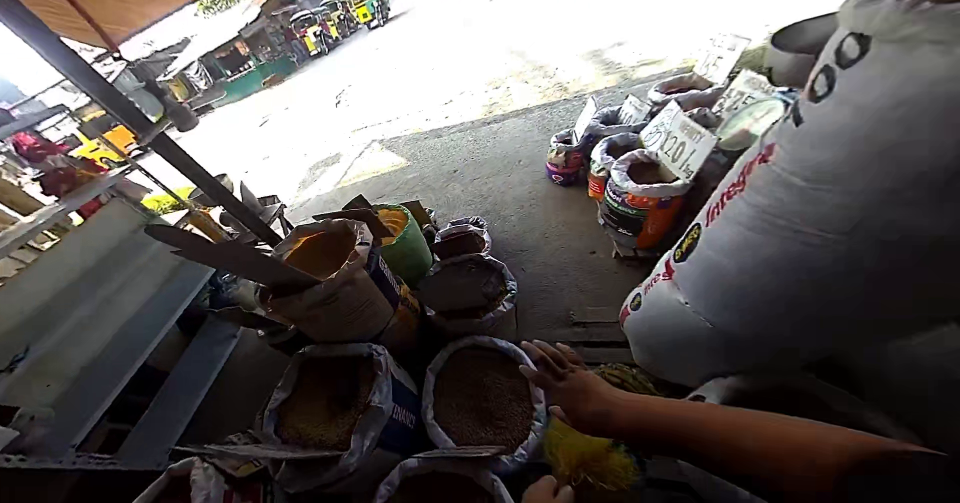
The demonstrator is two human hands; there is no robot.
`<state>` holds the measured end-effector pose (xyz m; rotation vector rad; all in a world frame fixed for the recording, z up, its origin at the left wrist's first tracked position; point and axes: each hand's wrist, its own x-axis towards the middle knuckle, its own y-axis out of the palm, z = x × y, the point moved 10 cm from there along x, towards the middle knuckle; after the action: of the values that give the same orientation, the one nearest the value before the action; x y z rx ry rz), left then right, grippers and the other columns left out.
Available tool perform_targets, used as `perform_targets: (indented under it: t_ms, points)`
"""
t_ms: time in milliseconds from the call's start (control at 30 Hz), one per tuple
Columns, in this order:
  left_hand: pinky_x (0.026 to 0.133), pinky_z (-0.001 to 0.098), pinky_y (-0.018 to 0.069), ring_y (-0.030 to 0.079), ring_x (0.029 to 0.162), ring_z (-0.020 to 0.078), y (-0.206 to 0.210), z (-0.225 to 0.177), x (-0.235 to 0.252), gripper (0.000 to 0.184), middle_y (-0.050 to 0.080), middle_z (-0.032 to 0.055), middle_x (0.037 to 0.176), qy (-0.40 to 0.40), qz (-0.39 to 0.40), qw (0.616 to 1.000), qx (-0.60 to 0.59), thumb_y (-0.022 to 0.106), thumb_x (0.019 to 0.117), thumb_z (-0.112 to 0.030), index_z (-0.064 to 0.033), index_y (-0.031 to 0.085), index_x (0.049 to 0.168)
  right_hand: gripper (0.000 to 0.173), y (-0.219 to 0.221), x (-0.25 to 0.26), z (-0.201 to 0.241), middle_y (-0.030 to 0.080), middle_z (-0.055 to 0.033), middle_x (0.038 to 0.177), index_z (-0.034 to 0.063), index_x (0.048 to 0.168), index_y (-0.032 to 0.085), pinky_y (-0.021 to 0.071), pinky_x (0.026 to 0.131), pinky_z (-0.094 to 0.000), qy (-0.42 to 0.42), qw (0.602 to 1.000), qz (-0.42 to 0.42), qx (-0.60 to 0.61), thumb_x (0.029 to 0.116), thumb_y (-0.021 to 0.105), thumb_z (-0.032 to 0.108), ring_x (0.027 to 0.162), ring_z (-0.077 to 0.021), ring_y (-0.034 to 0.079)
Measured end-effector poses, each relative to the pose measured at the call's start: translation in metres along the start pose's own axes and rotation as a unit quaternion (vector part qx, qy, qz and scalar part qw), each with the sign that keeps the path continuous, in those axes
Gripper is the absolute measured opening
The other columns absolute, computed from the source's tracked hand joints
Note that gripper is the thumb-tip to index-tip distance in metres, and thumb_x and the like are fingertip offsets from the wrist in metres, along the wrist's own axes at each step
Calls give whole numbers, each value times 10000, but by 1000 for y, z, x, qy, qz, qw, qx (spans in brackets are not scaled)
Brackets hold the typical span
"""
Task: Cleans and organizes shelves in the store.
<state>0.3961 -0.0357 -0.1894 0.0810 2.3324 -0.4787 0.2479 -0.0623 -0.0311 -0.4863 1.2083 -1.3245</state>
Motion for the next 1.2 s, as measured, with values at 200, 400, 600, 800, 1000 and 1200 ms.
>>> perform_targets:
  t_ms: [200,400,600,800,1000,1200]
  points:
    - [1016,522,492,667,1100,322,31,-106,39,389,690,234,1174,51,69,993,84,481,1095,-278,25,627,1290,761,-8,-273,-167,101,-274,1690,101,1580,394,196,1209,-652,387,885,-223,128,945,719,367,1547,-483,146]
    - [836,454,556,663,875,240,126,-326,63,357,689,156,1017,232,142,944,186,506,1076,-233,-18,590,1347,808,103,-525,-215,140,-279,1678,75,1526,470,333,1174,-623,642,629,-361,249,860,803,388,1512,-487,257]
    - [738,407,560,642,744,205,170,-596,16,461,678,157,905,518,-45,846,118,492,1066,-153,42,461,1482,771,180,-629,-202,119,-319,1666,19,1501,480,381,1141,-614,688,542,-383,292,891,787,378,1467,-532,313]
    - [680,324,543,601,728,148,187,-744,-4,407,621,121,946,640,-164,747,-76,436,1098,-199,27,483,1433,766,214,-653,-182,155,-315,1661,57,1475,526,383,1135,-620,707,477,-421,308,861,802,422,1470,-520,319]
    - [954,661,489,665,1101,438,217,-832,-23,394,678,268,1217,595,-127,760,229,428,1111,-271,-83,607,1408,796,254,-652,-156,100,-296,1676,44,1511,474,365,1170,-577,715,418,-387,405,882,799,409,1493,-500,280]
    - [958,689,471,652,1099,514,261,-858,-59,396,655,349,1168,656,-98,693,284,369,1124,-195,35,563,1383,789,247,-662,-147,76,-282,1684,49,1551,412,376,1166,-558,730,352,-384,443,932,750,405,1485,-489,301]
